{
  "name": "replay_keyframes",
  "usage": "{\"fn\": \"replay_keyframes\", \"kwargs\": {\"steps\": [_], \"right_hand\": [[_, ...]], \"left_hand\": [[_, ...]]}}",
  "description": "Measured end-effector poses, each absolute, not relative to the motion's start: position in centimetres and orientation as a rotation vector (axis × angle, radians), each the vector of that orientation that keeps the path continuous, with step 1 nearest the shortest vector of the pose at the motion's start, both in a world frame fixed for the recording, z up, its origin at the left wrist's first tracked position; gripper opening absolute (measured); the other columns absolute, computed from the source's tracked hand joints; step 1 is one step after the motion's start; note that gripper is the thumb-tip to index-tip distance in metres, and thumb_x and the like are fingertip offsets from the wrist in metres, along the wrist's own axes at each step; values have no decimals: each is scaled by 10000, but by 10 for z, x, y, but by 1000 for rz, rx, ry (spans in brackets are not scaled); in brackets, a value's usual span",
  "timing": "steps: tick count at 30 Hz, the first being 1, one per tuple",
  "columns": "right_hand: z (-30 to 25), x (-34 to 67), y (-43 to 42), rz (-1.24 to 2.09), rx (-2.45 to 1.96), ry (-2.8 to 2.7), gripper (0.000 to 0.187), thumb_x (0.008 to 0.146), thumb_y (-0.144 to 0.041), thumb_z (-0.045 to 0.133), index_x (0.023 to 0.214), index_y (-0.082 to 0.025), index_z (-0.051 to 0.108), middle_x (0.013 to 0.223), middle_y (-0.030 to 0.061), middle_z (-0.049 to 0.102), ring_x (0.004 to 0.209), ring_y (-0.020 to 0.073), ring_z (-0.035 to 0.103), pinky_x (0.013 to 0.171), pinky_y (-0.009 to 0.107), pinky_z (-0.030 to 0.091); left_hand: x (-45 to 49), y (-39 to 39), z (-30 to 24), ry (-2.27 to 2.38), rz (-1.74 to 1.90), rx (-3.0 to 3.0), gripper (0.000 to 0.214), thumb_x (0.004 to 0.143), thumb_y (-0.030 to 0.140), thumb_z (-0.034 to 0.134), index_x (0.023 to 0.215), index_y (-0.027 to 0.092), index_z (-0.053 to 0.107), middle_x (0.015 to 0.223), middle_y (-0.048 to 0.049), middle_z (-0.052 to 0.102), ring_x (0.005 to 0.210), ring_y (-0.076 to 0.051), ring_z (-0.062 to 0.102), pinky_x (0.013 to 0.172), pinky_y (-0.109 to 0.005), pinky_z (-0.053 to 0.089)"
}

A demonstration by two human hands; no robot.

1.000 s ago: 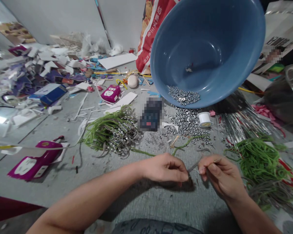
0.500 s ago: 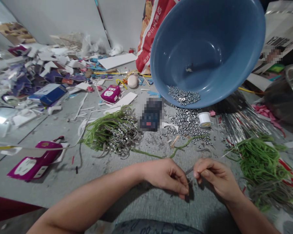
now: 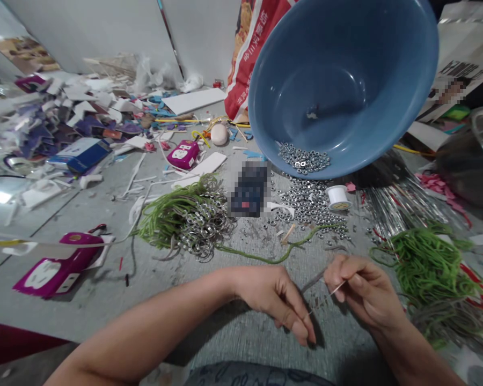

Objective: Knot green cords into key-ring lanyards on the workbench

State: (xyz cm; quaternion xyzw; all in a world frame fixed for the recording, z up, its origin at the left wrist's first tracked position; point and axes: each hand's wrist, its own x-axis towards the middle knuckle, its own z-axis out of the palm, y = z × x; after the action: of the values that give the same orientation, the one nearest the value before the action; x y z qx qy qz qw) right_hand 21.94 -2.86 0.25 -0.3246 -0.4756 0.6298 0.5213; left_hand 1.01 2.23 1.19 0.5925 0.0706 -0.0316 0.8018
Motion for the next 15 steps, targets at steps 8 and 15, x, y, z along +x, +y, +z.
{"fn": "replay_keyframes", "kwargs": {"steps": [8, 15], "right_hand": [[2, 218, -28, 1375, -780, -1123, 79, 760, -321, 653, 821, -312, 703, 696, 7, 576, 510, 94, 527, 443, 232, 426], [-3, 217, -28, 1273, -811, -1190, 121, 762, -279, 656, 863, -297, 721, 689, 20, 598, 563, 105, 549, 434, 205, 446]], "left_hand": [[0, 26, 9, 51, 51, 772, 319, 676, 419, 703, 873, 168, 717, 768, -53, 710, 616, -147, 645, 581, -259, 514], [10, 19, 2, -60, 364, 603, 266, 706, 385, 691, 917, 226, 710, 848, -52, 725, 580, -159, 675, 545, -260, 522]]}}
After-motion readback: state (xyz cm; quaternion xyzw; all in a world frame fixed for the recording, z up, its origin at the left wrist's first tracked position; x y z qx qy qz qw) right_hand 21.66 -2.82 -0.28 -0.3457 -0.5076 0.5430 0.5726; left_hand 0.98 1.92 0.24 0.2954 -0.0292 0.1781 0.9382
